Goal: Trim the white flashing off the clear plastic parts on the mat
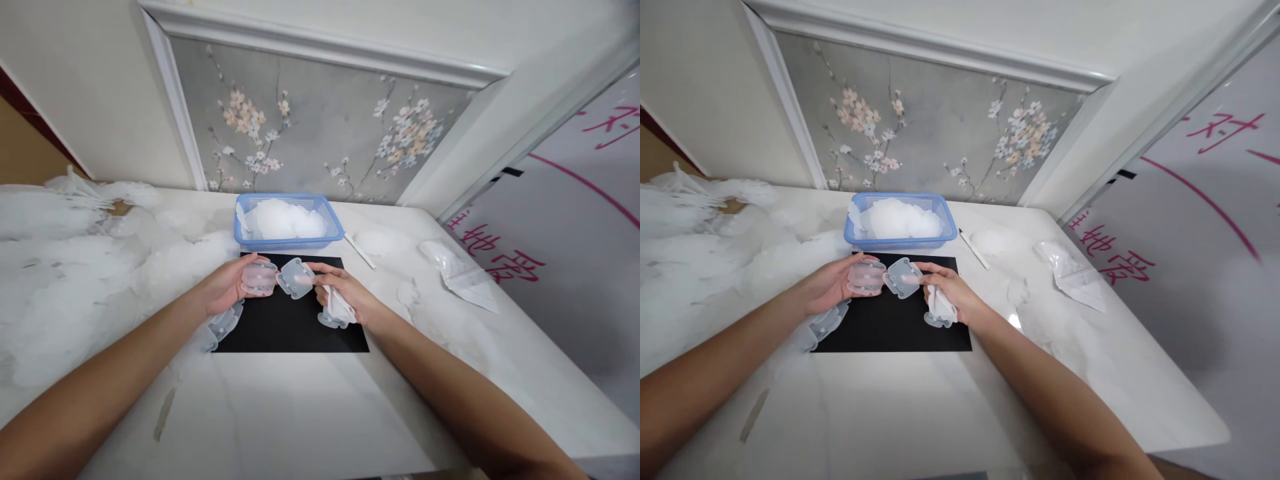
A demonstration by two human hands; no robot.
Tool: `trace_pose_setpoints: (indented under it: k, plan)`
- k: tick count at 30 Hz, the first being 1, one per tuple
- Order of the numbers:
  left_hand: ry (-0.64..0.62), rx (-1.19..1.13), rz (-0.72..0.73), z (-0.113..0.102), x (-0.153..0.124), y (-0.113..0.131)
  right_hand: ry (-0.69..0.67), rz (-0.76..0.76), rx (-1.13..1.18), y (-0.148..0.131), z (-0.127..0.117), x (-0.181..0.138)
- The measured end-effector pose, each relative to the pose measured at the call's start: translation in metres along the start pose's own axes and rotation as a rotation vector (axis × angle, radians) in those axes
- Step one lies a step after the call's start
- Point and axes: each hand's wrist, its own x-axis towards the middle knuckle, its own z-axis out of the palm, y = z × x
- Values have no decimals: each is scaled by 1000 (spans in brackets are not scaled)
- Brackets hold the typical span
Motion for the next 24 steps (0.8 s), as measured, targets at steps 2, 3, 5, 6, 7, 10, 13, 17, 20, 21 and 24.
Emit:
trace_pose_setpoints:
  k: [2,3,5,6,7,10,13,17,20,21,24]
  plan:
    - [-7,10,-3,0,0,0,-6,-3,-11,0,0,0]
    - [-14,13,-1,0,-1,1,-5,-6,-21,0,0,0]
    - [-38,4,11,0,-1,1,21,-21,-52,0,1,0]
    - [-55,-10,18,-1,-1,0,47,-37,-78,0,2,-1]
    - [-75,-30,24,-1,-1,0,79,-65,-121,0,4,-2]
    - [-150,-92,33,0,-3,-1,153,-241,-392,0,10,-7]
    - [-232,-113,36,4,-6,-2,157,-459,-773,5,16,-14]
    - [-293,-126,28,10,-12,-4,141,-721,-1160,18,21,-18]
    - [-317,-121,17,14,-15,-6,84,-910,-1319,26,21,-16]
    - [-322,-114,14,15,-16,-7,74,-948,-1348,28,21,-16]
    - [-337,-93,11,15,-18,-8,82,-995,-1354,30,21,-15]
